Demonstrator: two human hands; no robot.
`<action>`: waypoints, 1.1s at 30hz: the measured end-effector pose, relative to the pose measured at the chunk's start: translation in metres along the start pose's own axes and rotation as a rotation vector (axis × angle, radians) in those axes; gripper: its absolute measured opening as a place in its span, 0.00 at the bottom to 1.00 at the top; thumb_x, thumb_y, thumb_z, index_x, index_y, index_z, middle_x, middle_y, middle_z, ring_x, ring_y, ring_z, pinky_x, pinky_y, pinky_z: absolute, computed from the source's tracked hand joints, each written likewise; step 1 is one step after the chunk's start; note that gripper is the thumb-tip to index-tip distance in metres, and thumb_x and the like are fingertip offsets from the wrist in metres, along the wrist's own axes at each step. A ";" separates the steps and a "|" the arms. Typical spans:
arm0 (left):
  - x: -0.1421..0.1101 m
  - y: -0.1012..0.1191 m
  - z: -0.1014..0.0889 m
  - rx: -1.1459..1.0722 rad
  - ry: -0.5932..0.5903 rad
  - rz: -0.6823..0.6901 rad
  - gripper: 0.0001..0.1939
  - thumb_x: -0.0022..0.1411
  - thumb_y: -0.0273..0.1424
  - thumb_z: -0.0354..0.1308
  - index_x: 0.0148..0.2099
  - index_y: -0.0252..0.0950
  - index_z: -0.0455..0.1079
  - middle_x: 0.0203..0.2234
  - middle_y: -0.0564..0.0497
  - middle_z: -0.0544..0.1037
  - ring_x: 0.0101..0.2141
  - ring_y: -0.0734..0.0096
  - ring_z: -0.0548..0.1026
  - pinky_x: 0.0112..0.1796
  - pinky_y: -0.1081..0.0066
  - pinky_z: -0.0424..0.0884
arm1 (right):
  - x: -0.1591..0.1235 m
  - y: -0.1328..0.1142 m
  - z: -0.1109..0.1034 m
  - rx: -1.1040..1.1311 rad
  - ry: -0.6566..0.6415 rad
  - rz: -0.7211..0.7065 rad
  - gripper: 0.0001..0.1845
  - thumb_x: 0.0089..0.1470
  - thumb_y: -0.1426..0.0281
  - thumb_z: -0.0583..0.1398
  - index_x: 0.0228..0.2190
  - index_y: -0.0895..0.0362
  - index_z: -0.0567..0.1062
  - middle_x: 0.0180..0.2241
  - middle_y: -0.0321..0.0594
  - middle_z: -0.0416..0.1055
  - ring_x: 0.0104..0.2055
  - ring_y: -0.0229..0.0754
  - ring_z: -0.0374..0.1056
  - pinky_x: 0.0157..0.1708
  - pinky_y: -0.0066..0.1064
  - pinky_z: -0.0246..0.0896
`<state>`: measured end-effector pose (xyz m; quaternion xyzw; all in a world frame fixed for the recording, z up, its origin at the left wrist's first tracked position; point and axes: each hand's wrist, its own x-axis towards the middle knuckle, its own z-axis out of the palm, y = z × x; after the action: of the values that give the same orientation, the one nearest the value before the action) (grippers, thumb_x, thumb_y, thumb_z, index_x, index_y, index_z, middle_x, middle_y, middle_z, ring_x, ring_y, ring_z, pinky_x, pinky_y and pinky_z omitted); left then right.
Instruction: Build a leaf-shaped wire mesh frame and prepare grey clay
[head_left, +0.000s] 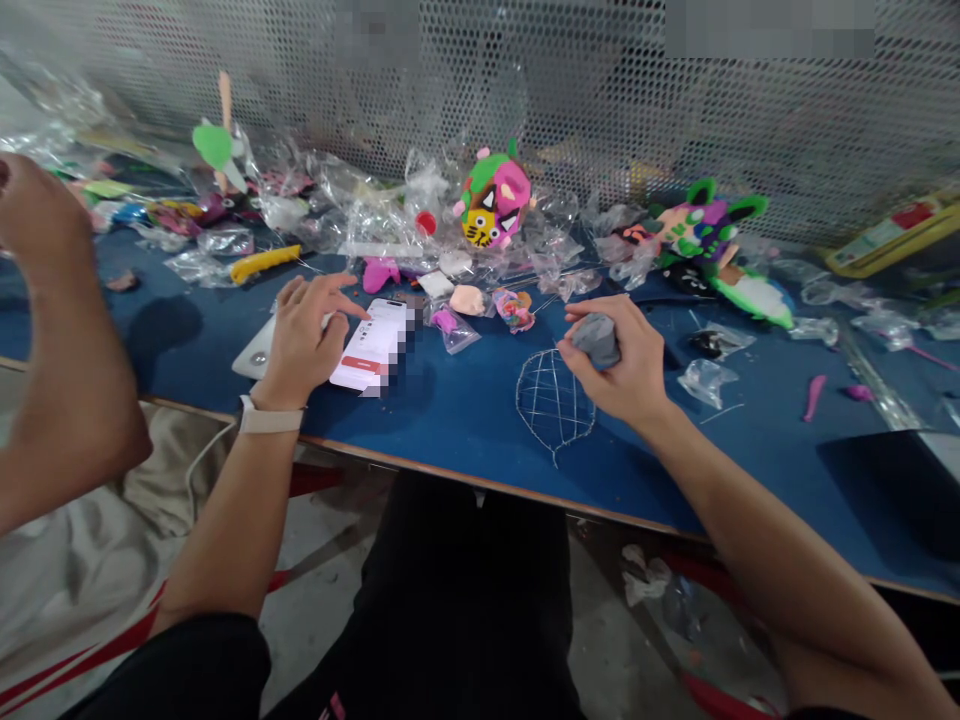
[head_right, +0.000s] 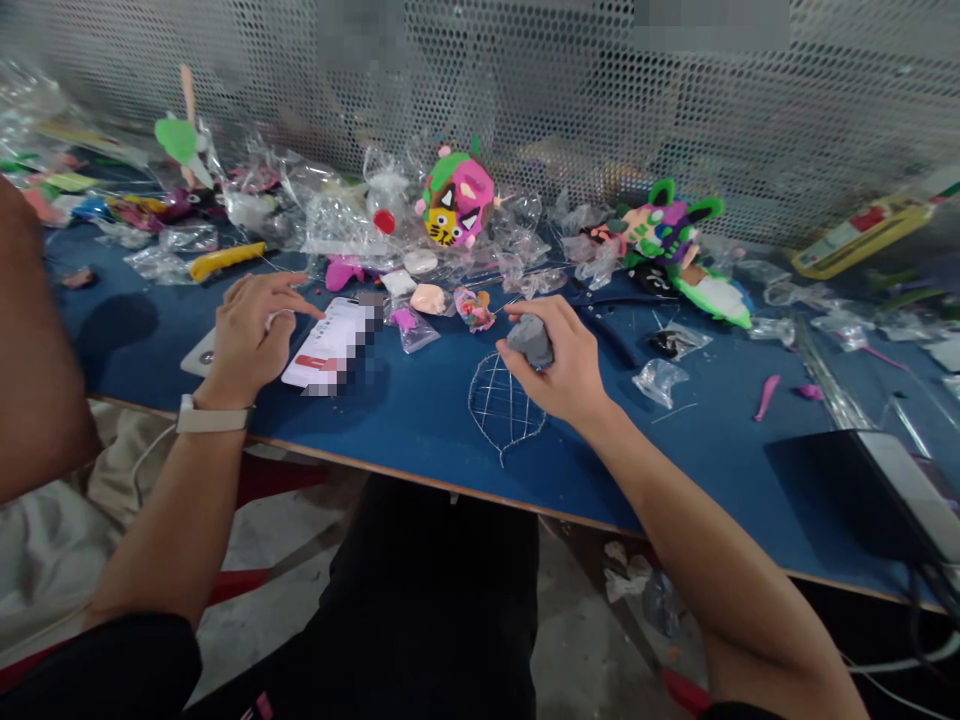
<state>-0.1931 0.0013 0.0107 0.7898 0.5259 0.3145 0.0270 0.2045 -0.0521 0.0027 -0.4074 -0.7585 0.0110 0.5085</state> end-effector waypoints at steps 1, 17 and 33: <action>-0.001 -0.001 -0.001 -0.038 0.028 0.009 0.17 0.77 0.39 0.45 0.46 0.45 0.76 0.50 0.66 0.84 0.55 0.61 0.76 0.72 0.46 0.57 | 0.000 0.000 0.000 0.003 0.001 -0.001 0.16 0.61 0.67 0.67 0.50 0.46 0.78 0.41 0.39 0.82 0.45 0.52 0.80 0.48 0.51 0.76; -0.003 -0.001 -0.004 -0.016 -0.040 0.109 0.19 0.71 0.30 0.43 0.48 0.44 0.77 0.31 0.64 0.86 0.43 0.65 0.80 0.71 0.50 0.62 | 0.000 0.001 -0.001 -0.011 -0.003 -0.003 0.16 0.61 0.66 0.67 0.51 0.47 0.78 0.42 0.40 0.82 0.45 0.51 0.80 0.48 0.50 0.76; -0.002 0.004 0.000 0.065 -0.036 0.027 0.30 0.71 0.29 0.47 0.73 0.41 0.59 0.57 0.55 0.84 0.66 0.59 0.73 0.72 0.48 0.60 | -0.002 0.003 0.000 0.002 0.002 0.002 0.20 0.63 0.64 0.67 0.56 0.46 0.76 0.42 0.39 0.81 0.42 0.49 0.79 0.46 0.47 0.77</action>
<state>-0.1900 -0.0019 0.0113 0.8029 0.5245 0.2833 0.0068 0.2064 -0.0516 -0.0001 -0.4076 -0.7574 0.0120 0.5099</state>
